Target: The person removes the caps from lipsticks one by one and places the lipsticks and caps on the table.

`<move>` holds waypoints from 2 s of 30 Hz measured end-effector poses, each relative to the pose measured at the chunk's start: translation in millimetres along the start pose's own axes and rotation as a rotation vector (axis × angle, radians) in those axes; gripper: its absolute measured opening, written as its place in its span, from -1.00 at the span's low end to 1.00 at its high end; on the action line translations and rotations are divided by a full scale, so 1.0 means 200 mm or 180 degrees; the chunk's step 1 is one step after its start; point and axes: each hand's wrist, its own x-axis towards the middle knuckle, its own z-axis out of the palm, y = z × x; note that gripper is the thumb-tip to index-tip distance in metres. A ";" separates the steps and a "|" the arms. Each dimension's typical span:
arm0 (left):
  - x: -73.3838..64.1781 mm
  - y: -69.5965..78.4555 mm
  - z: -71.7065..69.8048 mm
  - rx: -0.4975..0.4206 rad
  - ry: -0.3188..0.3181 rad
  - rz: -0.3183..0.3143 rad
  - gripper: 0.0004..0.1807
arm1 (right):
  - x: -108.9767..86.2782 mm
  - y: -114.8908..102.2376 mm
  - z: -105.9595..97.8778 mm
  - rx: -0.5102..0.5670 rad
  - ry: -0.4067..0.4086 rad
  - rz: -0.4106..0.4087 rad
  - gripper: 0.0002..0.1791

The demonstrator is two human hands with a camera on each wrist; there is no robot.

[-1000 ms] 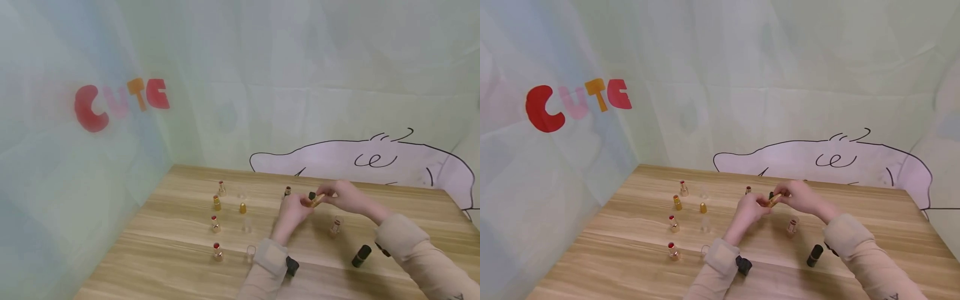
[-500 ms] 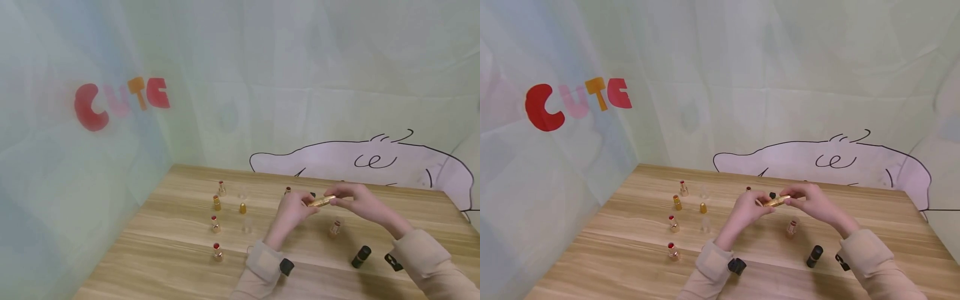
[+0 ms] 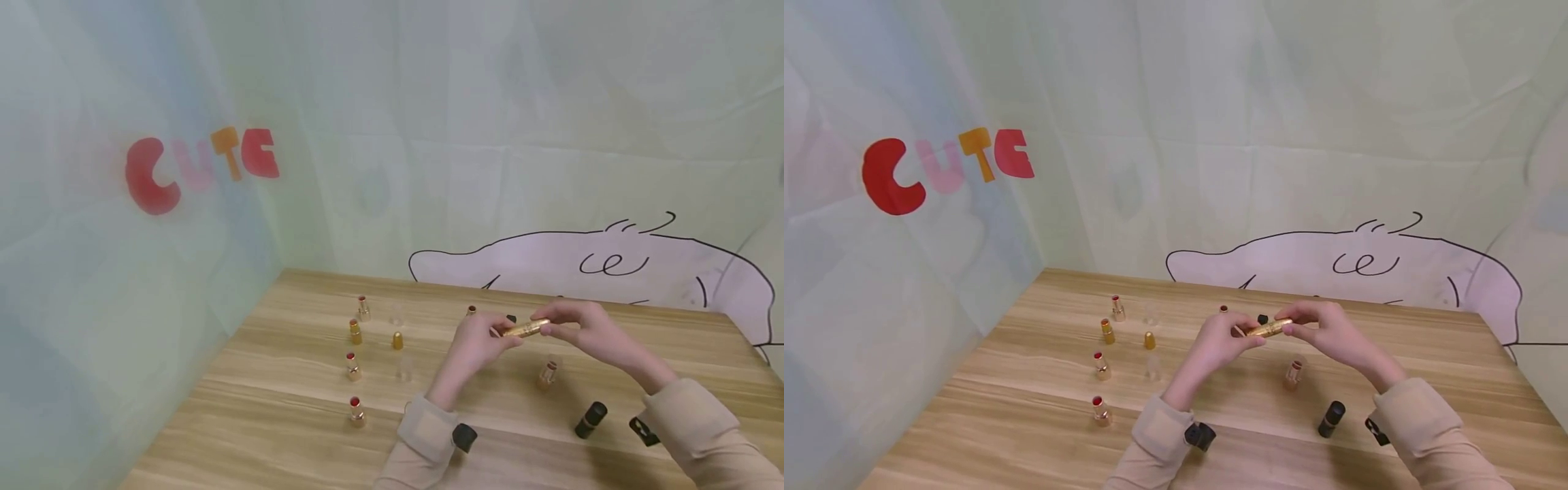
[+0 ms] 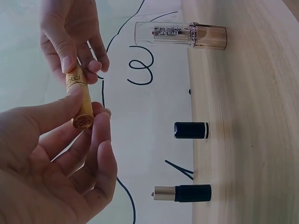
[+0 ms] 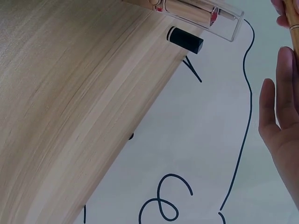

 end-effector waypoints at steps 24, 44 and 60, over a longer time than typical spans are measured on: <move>-0.01 -0.07 0.01 -0.0098 -0.0018 -0.0096 -0.75 | -0.04 0.06 -0.01 0.0047 0.0110 0.0145 -0.79; -0.02 -0.11 0.05 -0.0191 0.0078 -0.0125 -0.79 | -0.04 0.14 0.00 0.0068 0.0077 0.0377 -0.69; 0.03 -0.13 0.14 0.0001 0.0191 -0.0356 -0.78 | -0.03 0.29 0.02 -0.0328 -0.0079 0.0207 -0.80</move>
